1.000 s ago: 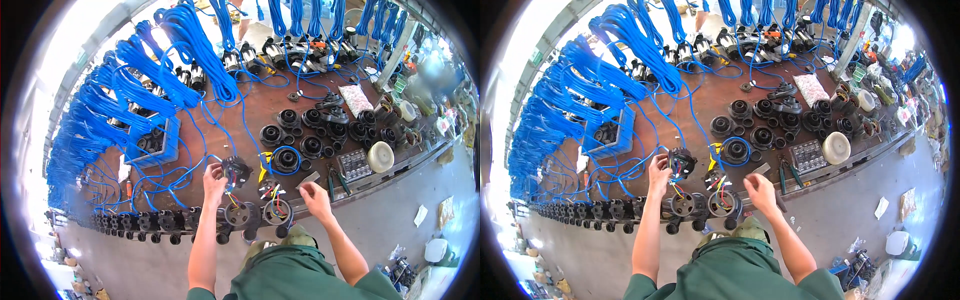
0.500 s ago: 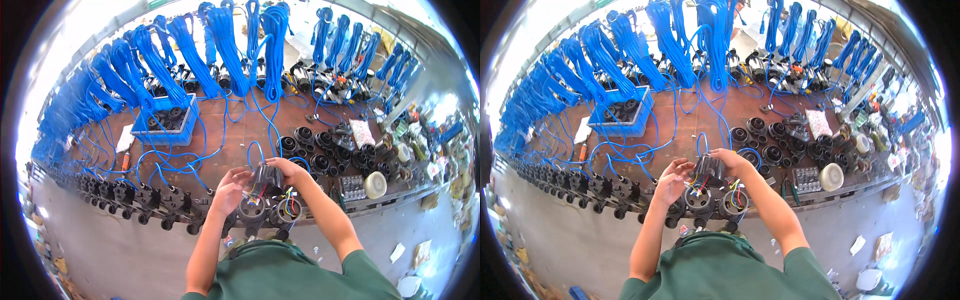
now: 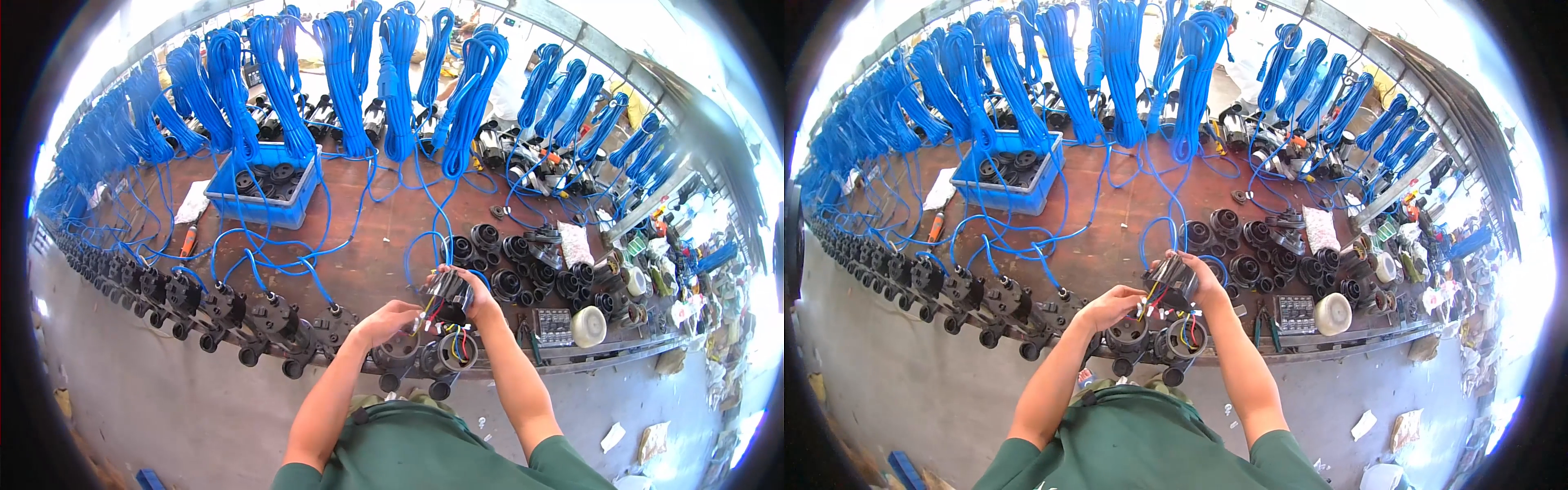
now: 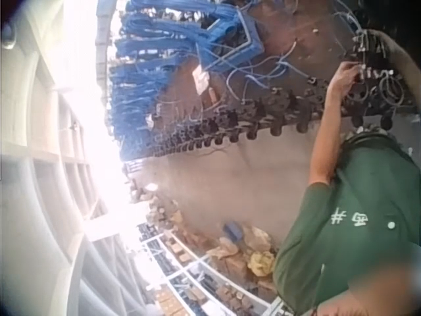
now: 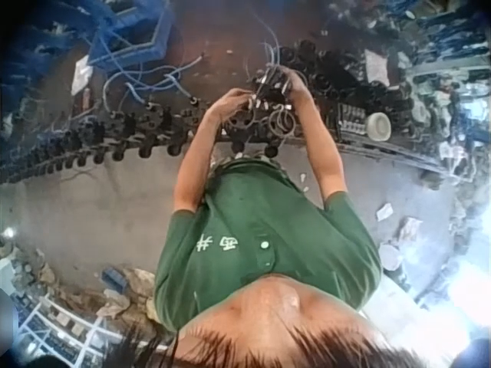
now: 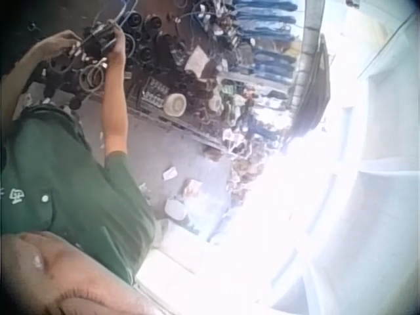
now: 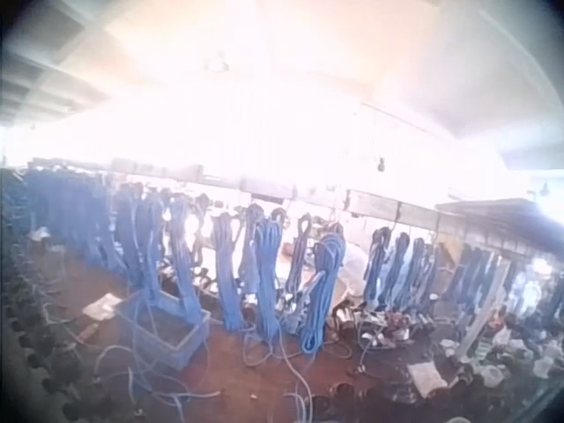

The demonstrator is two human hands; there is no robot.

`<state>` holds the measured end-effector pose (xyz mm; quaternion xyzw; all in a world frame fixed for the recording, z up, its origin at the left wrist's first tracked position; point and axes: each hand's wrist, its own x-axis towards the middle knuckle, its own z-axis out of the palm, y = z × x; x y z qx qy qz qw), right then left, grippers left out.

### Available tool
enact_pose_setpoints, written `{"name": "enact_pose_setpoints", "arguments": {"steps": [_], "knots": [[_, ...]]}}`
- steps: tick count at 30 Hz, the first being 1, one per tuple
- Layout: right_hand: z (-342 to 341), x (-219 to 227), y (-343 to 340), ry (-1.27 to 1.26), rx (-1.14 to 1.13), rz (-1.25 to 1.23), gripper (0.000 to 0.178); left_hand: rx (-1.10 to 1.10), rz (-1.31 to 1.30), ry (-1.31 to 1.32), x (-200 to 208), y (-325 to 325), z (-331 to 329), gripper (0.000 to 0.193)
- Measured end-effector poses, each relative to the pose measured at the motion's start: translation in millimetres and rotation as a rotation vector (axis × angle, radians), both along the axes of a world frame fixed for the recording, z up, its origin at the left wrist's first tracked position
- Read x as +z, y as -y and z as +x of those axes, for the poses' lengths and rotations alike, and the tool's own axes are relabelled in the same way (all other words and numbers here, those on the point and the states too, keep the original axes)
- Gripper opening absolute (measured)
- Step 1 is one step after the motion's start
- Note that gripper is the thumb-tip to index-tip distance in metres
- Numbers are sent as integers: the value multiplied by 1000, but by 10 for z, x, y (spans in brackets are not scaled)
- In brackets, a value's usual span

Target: The person assembles industrial water pumps by connecting blue cables, inserting internal components, and using a hammer to secure parts on a long assembly line.

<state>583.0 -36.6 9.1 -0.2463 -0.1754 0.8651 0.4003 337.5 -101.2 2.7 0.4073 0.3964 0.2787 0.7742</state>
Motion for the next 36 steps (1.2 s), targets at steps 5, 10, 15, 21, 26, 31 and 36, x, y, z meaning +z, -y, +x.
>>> {"name": "enact_pose_setpoints", "arguments": {"steps": [5, 10, 15, 21, 26, 31, 36], "knots": [[-150, 3, 40, 192, 52, 156, 16, -37, -16, 514, -271, 53, -7, 26], [-224, -127, 50, 239, 28, 156, 11, -15, -61, 155, -41, 49, 59, 28], [-333, -13, 108, 415, -6, 262, 15, 337, 483, -462, -45, 240, 212, 62], [-490, -206, 241, 589, -49, 516, 16, 542, 774, -973, -302, 414, 127, 73], [-504, -334, 199, 736, -83, 596, 13, 662, 376, -517, -636, 535, 129, 52], [-444, -431, 141, 715, -87, 446, 14, 913, 411, -160, -409, 1028, 212, 43], [-468, -310, 192, 660, -116, 271, 13, 924, 793, -698, -426, 932, 311, 39]]}}
